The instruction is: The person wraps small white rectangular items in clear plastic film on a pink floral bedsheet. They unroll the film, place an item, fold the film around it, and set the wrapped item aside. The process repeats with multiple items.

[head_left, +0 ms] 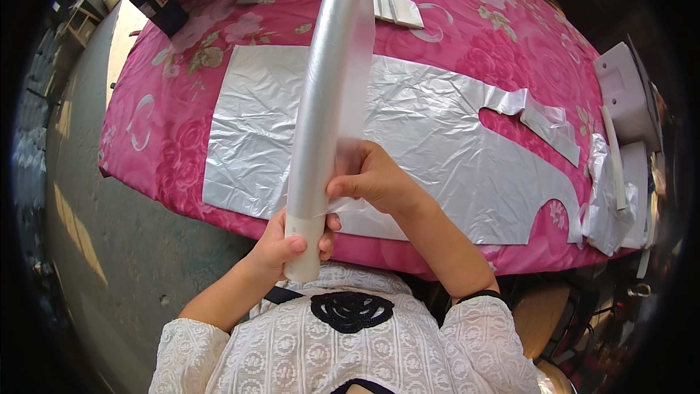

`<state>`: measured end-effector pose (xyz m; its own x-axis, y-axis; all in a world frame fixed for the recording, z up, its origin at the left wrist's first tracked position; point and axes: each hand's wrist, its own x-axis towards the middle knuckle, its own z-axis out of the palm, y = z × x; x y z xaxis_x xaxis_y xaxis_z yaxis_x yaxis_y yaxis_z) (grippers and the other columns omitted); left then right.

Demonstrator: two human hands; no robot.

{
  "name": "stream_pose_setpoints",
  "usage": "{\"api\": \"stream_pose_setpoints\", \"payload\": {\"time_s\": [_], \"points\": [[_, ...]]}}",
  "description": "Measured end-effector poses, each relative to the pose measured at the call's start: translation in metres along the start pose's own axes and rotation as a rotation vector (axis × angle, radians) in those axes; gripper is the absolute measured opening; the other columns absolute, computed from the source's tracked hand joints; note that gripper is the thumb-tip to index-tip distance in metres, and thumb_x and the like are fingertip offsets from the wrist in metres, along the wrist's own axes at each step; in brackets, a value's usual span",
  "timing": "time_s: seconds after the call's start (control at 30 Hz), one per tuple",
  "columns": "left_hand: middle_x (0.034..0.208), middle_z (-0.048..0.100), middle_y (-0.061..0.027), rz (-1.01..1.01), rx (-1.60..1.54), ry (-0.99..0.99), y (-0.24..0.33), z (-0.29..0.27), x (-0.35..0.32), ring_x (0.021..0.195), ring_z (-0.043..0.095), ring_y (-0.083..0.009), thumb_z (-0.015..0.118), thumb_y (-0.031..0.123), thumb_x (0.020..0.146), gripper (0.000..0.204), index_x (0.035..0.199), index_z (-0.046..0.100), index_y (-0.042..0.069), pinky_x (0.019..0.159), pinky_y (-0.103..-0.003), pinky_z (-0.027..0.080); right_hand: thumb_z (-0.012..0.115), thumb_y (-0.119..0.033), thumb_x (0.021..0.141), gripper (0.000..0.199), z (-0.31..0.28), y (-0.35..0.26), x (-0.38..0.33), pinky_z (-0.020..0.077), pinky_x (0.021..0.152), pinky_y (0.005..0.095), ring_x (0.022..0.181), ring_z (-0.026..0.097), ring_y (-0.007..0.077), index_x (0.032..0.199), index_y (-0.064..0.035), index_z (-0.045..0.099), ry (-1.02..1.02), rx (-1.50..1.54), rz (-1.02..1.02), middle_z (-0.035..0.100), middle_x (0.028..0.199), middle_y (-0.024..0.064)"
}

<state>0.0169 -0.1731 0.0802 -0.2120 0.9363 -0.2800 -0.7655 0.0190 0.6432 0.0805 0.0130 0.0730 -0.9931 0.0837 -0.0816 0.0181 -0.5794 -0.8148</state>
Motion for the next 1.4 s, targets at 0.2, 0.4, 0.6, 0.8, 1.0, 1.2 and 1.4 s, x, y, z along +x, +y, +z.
{"api": "stream_pose_setpoints", "payload": {"time_s": [0.2,0.4,0.6,0.8,1.0,1.2,1.4], "points": [[0.100,0.058,-0.0123,-0.037,0.116,0.078,0.003,-0.002,0.006,0.084,0.059,-0.0159,0.075,0.048,0.068,0.076,0.118,0.046,-0.001,0.069,-0.029,0.052,0.079,-0.010,0.068,0.045,-0.005,-0.007,-0.010,0.0491,0.071,0.0243,0.082,0.060,0.0105,0.107,-0.0014,0.058,0.018,-0.066,-0.013,0.063,0.091,0.0037],[0.100,0.059,-0.0156,-0.072,-0.023,-0.046,-0.011,-0.019,0.007,0.082,0.061,-0.0193,0.067,0.057,0.072,0.078,0.119,0.045,-0.001,0.068,-0.033,0.052,0.078,-0.008,0.069,0.035,-0.002,-0.010,-0.012,0.0480,0.071,0.0239,0.079,0.058,0.0078,0.099,-0.0027,0.061,-0.028,-0.105,-0.146,0.063,0.086,0.0013],[0.108,0.056,-0.0218,-0.172,-0.543,-0.533,-0.030,-0.027,0.010,0.088,0.061,-0.0284,0.059,0.054,0.079,0.075,0.125,0.042,-0.003,0.076,-0.041,0.050,0.079,-0.011,0.069,0.030,0.008,-0.008,-0.019,0.0445,0.067,0.0226,0.073,0.055,0.0057,0.094,-0.0042,0.063,-0.164,-0.182,-0.124,0.061,0.078,-0.0019],[0.119,0.050,-0.0214,-0.209,-0.091,-0.223,-0.005,-0.015,0.016,0.104,0.054,-0.0289,0.046,0.051,0.082,0.072,0.128,0.039,-0.003,0.089,-0.042,0.042,0.077,-0.017,0.071,0.031,0.012,-0.013,-0.038,0.0404,0.057,0.0211,0.062,0.049,0.0034,0.095,-0.0019,0.063,0.143,-0.439,0.100,0.057,0.068,-0.0041],[0.090,0.057,-0.0084,-0.057,0.476,0.235,-0.015,-0.015,0.022,0.076,0.057,-0.0161,0.040,0.052,0.086,0.060,0.121,0.046,0.004,0.065,-0.030,0.048,0.074,-0.031,0.071,0.049,0.023,0.014,-0.045,0.0416,0.052,0.0261,0.052,0.051,0.0100,0.104,0.0028,0.061,0.292,-0.709,0.210,0.056,0.059,0.0022],[0.078,0.059,-0.0060,-0.410,0.413,0.205,0.006,-0.041,-0.014,0.064,0.058,-0.0142,0.051,0.050,0.088,0.049,0.102,0.051,0.003,0.059,-0.029,0.050,0.070,-0.022,0.080,0.044,-0.019,-0.003,-0.065,0.0437,0.062,0.0207,0.066,0.052,0.0050,0.114,0.0028,0.057,0.189,-0.628,0.271,0.058,0.074,-0.0008],[0.079,0.059,-0.0060,-0.549,0.459,0.189,0.000,-0.066,-0.059,0.066,0.058,-0.0129,0.061,0.039,0.084,0.051,0.118,0.049,0.002,0.061,-0.029,0.050,0.062,-0.023,0.087,0.033,-0.080,-0.032,-0.053,0.0451,0.067,0.0206,0.075,0.054,0.0053,0.111,-0.0011,0.059,0.501,-0.481,0.117,0.060,0.087,0.0000]]}}
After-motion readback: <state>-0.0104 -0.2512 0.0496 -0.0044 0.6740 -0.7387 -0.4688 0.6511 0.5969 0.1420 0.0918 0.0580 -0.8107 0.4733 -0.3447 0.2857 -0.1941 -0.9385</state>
